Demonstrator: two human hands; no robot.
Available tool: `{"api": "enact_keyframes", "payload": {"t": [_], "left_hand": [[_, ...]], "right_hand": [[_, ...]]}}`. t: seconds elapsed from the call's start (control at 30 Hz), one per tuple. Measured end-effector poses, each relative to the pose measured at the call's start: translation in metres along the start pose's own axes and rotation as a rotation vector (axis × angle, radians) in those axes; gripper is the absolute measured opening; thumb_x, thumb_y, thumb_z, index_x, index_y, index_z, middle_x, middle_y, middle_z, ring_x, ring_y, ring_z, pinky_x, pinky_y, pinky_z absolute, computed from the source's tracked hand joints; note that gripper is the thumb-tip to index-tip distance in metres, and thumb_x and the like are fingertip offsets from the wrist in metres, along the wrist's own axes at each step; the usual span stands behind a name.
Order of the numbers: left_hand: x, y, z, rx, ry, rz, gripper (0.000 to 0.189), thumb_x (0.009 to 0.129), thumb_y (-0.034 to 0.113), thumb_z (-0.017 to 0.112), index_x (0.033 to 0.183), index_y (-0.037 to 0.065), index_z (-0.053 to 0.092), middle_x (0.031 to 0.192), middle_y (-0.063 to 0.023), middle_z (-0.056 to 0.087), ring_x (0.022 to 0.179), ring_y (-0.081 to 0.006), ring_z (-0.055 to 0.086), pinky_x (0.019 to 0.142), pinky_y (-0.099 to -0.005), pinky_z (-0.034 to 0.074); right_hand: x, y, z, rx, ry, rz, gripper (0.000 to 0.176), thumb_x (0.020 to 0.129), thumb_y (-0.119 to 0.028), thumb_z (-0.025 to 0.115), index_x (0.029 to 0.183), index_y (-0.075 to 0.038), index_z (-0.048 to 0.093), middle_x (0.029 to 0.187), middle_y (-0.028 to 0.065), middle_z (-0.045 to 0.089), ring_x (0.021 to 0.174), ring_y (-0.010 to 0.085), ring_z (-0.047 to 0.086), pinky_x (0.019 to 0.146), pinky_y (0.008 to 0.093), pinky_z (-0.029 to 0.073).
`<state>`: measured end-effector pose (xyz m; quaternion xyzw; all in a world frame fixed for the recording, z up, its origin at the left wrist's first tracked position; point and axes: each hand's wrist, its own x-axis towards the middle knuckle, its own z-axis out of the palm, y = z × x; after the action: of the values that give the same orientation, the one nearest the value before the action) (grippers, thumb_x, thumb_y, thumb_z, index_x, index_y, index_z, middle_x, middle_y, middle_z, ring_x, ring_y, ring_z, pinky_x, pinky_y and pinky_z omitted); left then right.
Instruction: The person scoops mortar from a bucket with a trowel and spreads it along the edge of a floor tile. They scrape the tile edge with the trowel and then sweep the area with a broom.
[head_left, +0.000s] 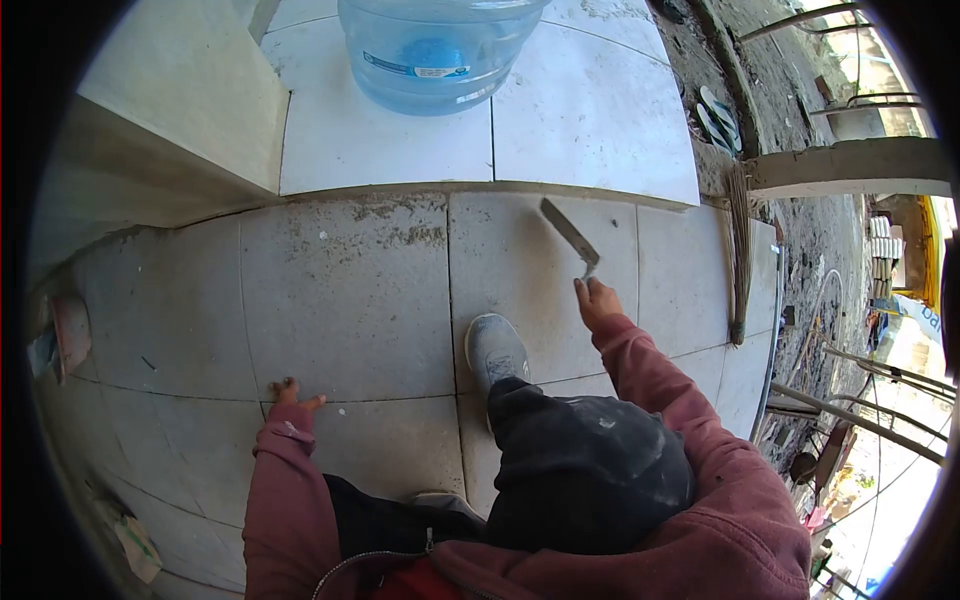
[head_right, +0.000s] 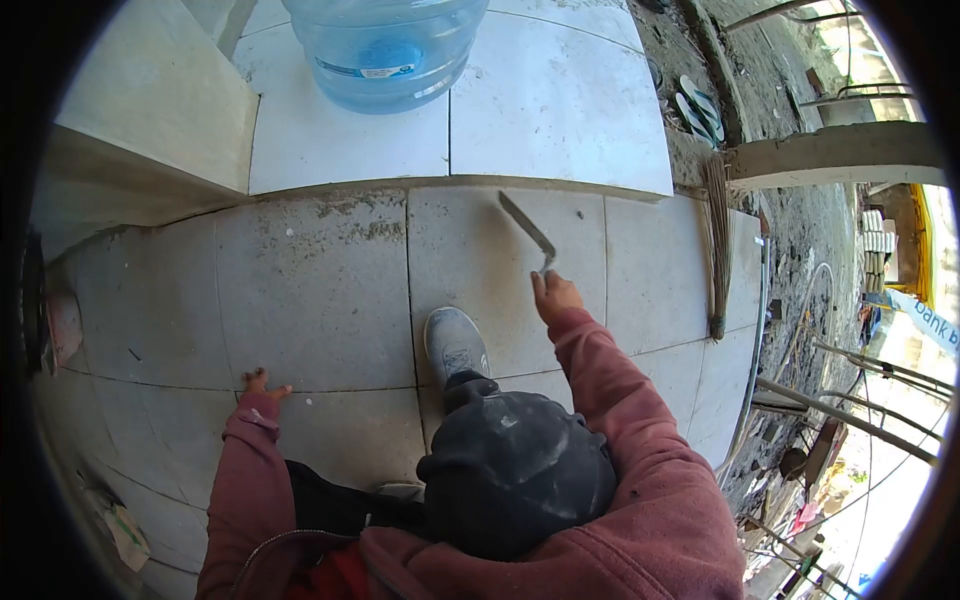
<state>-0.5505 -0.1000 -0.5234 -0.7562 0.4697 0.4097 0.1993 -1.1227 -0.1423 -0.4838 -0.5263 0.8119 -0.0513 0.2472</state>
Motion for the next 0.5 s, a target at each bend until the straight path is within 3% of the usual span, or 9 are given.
{"api": "enact_keyframes", "payload": {"t": [0.1,0.2,0.33,0.4,0.43,0.5], "left_hand": [[-0.007,0.013,-0.011,-0.019,-0.004,-0.02,0.094,0.065,0.042,0.07,0.132,-0.003,0.022,0.137,-0.0324,0.008,0.129,-0.0353,0.016,0.103,-0.0329,0.021],[-0.017,0.025,-0.023,-0.036,-0.03,-0.073,0.091,0.065,0.042,0.07,0.131,-0.004,0.027,0.136,-0.0314,0.012,0.13,-0.0346,0.016,0.103,-0.0334,0.02],[-0.005,0.002,-0.009,-0.02,0.028,0.0,0.086,0.066,0.041,0.07,0.129,-0.002,0.032,0.137,-0.0299,0.015,0.129,-0.0353,0.017,0.103,-0.0337,0.02],[-0.005,0.001,-0.008,-0.029,0.03,0.029,0.084,0.066,0.041,0.07,0.129,-0.001,0.033,0.137,-0.0299,0.015,0.129,-0.0353,0.017,0.103,-0.0335,0.02],[-0.005,0.004,-0.008,-0.007,0.023,0.007,0.084,0.066,0.04,0.069,0.13,-0.001,0.032,0.137,-0.0301,0.014,0.129,-0.0349,0.016,0.103,-0.0336,0.019],[-0.007,0.008,-0.006,0.015,0.009,-0.023,0.084,0.067,0.04,0.069,0.131,0.0,0.03,0.137,-0.0304,0.013,0.13,-0.0345,0.015,0.104,-0.0336,0.018]], "right_hand": [[0.017,-0.072,0.009,-0.094,-0.08,-0.169,0.04,0.085,-0.041,0.043,0.081,-0.003,0.054,0.074,0.0235,0.059,0.072,0.0416,0.056,0.063,0.0484,0.044],[0.038,-0.076,-0.001,-0.087,-0.037,-0.119,0.039,0.084,-0.041,0.043,0.081,-0.004,0.055,0.074,0.023,0.059,0.072,0.0418,0.056,0.064,0.048,0.044],[0.027,0.034,0.001,0.034,0.195,0.124,0.041,0.084,-0.039,0.045,0.079,0.0,0.055,0.073,0.0245,0.058,0.074,0.0403,0.056,0.062,0.0472,0.044],[0.006,0.063,-0.004,-0.158,0.275,0.021,0.043,0.084,-0.039,0.045,0.074,0.002,0.053,0.068,0.024,0.056,0.071,0.0409,0.055,0.061,0.0467,0.043],[0.006,0.06,-0.007,-0.158,0.274,0.018,0.043,0.084,-0.039,0.045,0.074,0.002,0.053,0.068,0.024,0.056,0.071,0.0409,0.055,0.061,0.0467,0.043],[0.001,0.047,-0.02,0.105,-0.012,0.109,0.041,0.084,-0.039,0.046,0.073,0.0,0.052,0.065,0.0223,0.056,0.069,0.0403,0.055,0.06,0.0458,0.043]]}}
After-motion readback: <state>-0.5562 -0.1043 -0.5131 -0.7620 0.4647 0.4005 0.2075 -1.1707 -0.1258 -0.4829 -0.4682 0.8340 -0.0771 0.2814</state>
